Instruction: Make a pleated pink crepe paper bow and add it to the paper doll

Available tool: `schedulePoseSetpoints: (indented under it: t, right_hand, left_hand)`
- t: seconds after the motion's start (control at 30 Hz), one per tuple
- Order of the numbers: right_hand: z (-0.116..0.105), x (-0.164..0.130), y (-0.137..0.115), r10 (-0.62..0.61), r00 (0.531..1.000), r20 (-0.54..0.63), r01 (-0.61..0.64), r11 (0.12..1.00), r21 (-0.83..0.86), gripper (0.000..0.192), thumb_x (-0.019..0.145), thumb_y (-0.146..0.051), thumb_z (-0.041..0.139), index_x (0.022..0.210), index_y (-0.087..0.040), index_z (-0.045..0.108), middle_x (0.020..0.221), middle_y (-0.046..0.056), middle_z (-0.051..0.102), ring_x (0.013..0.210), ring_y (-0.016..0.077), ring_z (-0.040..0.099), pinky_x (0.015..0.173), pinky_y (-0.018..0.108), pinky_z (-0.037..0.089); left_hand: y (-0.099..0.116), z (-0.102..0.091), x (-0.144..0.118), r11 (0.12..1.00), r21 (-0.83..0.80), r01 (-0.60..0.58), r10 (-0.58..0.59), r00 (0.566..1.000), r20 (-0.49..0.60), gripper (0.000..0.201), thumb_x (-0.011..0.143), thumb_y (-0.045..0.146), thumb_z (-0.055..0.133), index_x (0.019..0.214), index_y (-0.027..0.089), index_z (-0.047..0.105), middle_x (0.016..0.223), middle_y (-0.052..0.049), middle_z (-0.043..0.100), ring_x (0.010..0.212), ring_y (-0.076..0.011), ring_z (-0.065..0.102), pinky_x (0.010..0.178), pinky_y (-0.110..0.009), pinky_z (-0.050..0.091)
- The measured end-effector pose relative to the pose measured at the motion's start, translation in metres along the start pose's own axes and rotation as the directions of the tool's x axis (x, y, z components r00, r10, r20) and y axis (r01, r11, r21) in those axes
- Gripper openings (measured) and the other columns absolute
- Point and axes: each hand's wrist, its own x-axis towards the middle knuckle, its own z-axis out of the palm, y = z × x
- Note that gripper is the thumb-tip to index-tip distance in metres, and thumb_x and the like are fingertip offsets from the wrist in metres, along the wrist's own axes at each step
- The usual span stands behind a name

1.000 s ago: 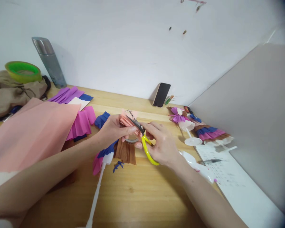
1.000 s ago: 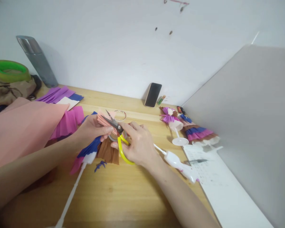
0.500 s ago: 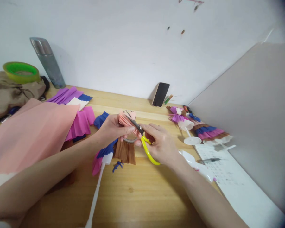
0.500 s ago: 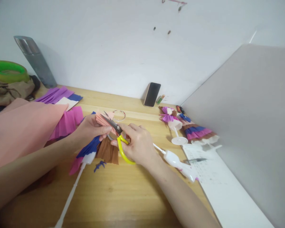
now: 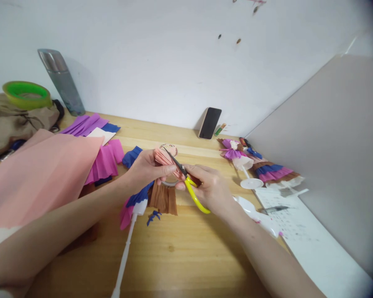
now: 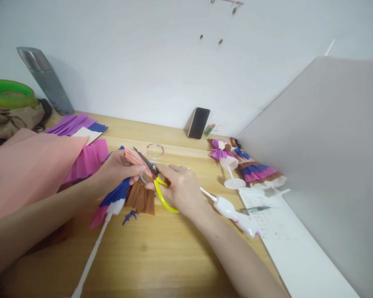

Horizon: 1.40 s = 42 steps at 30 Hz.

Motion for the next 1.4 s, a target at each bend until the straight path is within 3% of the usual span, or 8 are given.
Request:
schedulePoseSetpoints:
  t: [0.4, 0.57, 0.7, 0.97, 1.07, 1.13, 1.27, 1.4]
  right_hand:
    - [-0.016, 0.001, 0.003, -0.102, 0.991, -0.082, 0.105, 0.994, 0.027, 0.042, 0.090, -0.054, 0.056, 0.096, -0.014, 0.069, 0.060, 0.000, 0.054, 0.052, 0.0121, 0.046, 0.051, 0.024, 0.035]
    - [-0.026, 0.001, 0.005, -0.230, 0.948, 0.220, 0.264, 0.954, -0.139, 0.032, 0.091, -0.041, 0.058, 0.104, -0.014, 0.069, 0.065, 0.004, 0.063, 0.055, 0.0148, 0.053, 0.057, 0.027, 0.035]
    - [-0.028, -0.001, -0.004, -0.088, 0.858, 0.507, 0.234, 0.944, -0.233, 0.028, 0.081, -0.021, 0.062, 0.108, -0.021, 0.070, 0.068, 0.003, 0.067, 0.054, 0.0154, 0.054, 0.053, 0.027, 0.028]
    - [-0.009, -0.021, -0.022, -0.027, 0.771, 0.637, 0.215, 0.951, -0.220, 0.011, 0.068, -0.012, 0.064, 0.074, -0.020, 0.069, 0.058, 0.003, 0.064, 0.047, 0.0150, 0.051, 0.049, 0.029, 0.022]
    - [-0.001, -0.021, -0.029, 0.020, 0.747, 0.664, 0.219, 0.936, -0.275, 0.029, 0.064, -0.013, 0.068, 0.093, -0.018, 0.069, 0.065, 0.004, 0.068, 0.047, 0.0163, 0.052, 0.047, 0.029, 0.018]
    - [-0.002, -0.020, -0.031, 0.010, 0.749, 0.662, 0.201, 0.950, -0.241, 0.037, 0.063, -0.015, 0.071, 0.099, -0.020, 0.067, 0.065, 0.002, 0.068, 0.048, 0.0160, 0.052, 0.046, 0.028, 0.017]
    - [-0.018, -0.017, -0.022, 0.051, 0.811, 0.583, 0.093, 0.972, -0.214, 0.008, 0.074, -0.014, 0.066, 0.072, -0.021, 0.065, 0.056, 0.000, 0.062, 0.046, 0.0135, 0.049, 0.047, 0.028, 0.020]
    - [-0.036, -0.007, -0.008, 0.215, 0.931, 0.294, -0.174, 0.972, -0.160, 0.026, 0.089, -0.027, 0.054, 0.066, -0.020, 0.064, 0.057, 0.002, 0.062, 0.049, 0.0150, 0.053, 0.050, 0.028, 0.031]
  left_hand:
    - [-0.007, -0.012, 0.007, 0.997, -0.068, -0.041, 0.039, 0.998, -0.039, 0.021, 0.070, 0.030, 0.075, 0.065, 0.012, 0.064, 0.046, 0.003, 0.055, 0.039, -0.0071, 0.047, 0.038, -0.018, 0.038]
    - [0.010, -0.027, 0.011, 0.982, -0.159, -0.100, 0.062, 0.972, -0.229, 0.026, 0.067, 0.029, 0.078, 0.060, 0.013, 0.058, 0.048, 0.003, 0.055, 0.039, -0.0055, 0.047, 0.036, -0.016, 0.038]
    - [0.025, -0.035, 0.010, 0.973, -0.158, -0.170, 0.118, 0.947, -0.298, 0.025, 0.065, 0.026, 0.078, 0.060, 0.013, 0.058, 0.051, 0.003, 0.055, 0.041, -0.0049, 0.048, 0.037, -0.015, 0.038]
    - [0.025, -0.029, 0.005, 0.976, -0.185, -0.113, 0.081, 0.982, -0.171, 0.028, 0.062, 0.029, 0.080, 0.060, 0.013, 0.058, 0.051, 0.002, 0.056, 0.040, -0.0057, 0.048, 0.035, -0.016, 0.038]
    - [0.020, -0.026, 0.005, 0.974, -0.207, -0.093, 0.073, 0.992, -0.100, 0.029, 0.063, 0.030, 0.081, 0.060, 0.012, 0.058, 0.050, 0.002, 0.056, 0.040, -0.0061, 0.048, 0.035, -0.016, 0.037]
    - [0.015, -0.025, 0.005, 0.973, -0.214, -0.089, 0.077, 0.995, -0.065, 0.029, 0.063, 0.030, 0.081, 0.060, 0.012, 0.058, 0.049, 0.002, 0.056, 0.040, -0.0065, 0.048, 0.035, -0.016, 0.037]
    - [0.007, -0.025, 0.006, 0.979, -0.186, -0.079, 0.080, 0.997, 0.002, 0.027, 0.065, 0.032, 0.079, 0.062, 0.012, 0.061, 0.047, 0.002, 0.056, 0.038, -0.0067, 0.047, 0.034, -0.017, 0.037]
    - [0.005, -0.023, 0.003, 0.992, -0.116, -0.052, 0.061, 0.995, 0.076, 0.022, 0.068, 0.030, 0.078, 0.067, 0.011, 0.066, 0.050, 0.001, 0.058, 0.040, -0.0081, 0.050, 0.037, -0.018, 0.040]
